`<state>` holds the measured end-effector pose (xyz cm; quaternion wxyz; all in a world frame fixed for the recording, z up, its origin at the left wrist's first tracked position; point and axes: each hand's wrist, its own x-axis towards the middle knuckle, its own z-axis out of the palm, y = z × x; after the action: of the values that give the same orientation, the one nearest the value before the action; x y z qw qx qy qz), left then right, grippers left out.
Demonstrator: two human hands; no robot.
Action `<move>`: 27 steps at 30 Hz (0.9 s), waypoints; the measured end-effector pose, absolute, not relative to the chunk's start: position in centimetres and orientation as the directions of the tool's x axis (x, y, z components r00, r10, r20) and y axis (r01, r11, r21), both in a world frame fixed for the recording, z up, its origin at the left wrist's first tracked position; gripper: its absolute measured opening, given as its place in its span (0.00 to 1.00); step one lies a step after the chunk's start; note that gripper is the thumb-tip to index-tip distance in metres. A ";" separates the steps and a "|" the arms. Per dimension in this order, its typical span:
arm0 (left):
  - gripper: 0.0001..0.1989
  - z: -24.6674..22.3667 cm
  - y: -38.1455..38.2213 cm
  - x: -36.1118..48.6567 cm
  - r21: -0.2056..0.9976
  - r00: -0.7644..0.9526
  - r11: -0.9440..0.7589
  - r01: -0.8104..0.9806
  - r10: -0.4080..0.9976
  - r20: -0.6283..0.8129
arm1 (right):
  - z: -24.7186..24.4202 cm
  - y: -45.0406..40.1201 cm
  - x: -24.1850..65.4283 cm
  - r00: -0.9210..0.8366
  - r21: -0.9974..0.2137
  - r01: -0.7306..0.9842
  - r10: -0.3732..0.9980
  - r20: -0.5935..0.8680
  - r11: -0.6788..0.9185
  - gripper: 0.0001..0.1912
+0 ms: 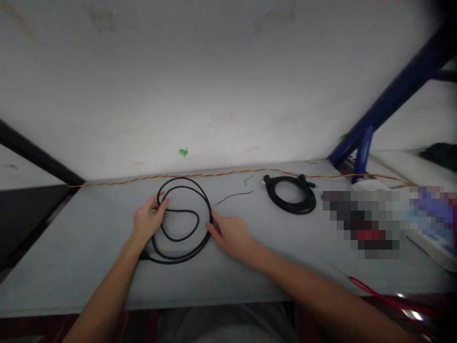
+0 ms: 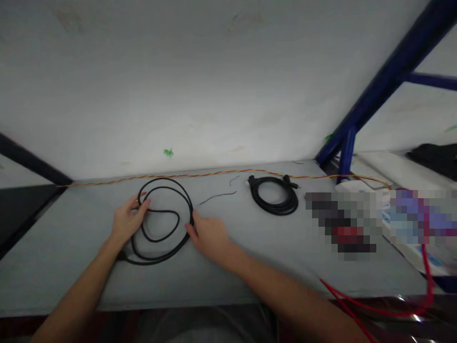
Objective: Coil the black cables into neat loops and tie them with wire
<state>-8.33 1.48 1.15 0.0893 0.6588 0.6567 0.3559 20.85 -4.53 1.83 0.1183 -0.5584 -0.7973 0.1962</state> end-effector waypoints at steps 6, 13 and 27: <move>0.29 0.5 1.1 -8.9 0.626 -0.185 -0.095 0.774 0.912 0.367 | 1.5 -4.4 20.5 -0.336 -0.427 0.859 0.941 -0.049 0.284 0.30; 0.28 1.3 0.3 -7.8 0.677 -0.235 -0.088 0.731 0.899 0.370 | 1.7 -4.5 20.8 -0.337 -0.439 0.852 0.941 -0.040 0.286 0.30; 0.19 3.4 -0.6 -8.5 0.497 -0.335 -0.085 0.864 0.640 0.692 | 1.4 -3.7 21.5 -0.327 -0.532 0.804 0.945 -0.021 0.267 0.32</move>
<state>-8.50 -0.62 3.43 -0.1182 0.5645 0.6659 0.4733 21.54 -3.74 1.37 0.1525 -0.5597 -0.7811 0.2312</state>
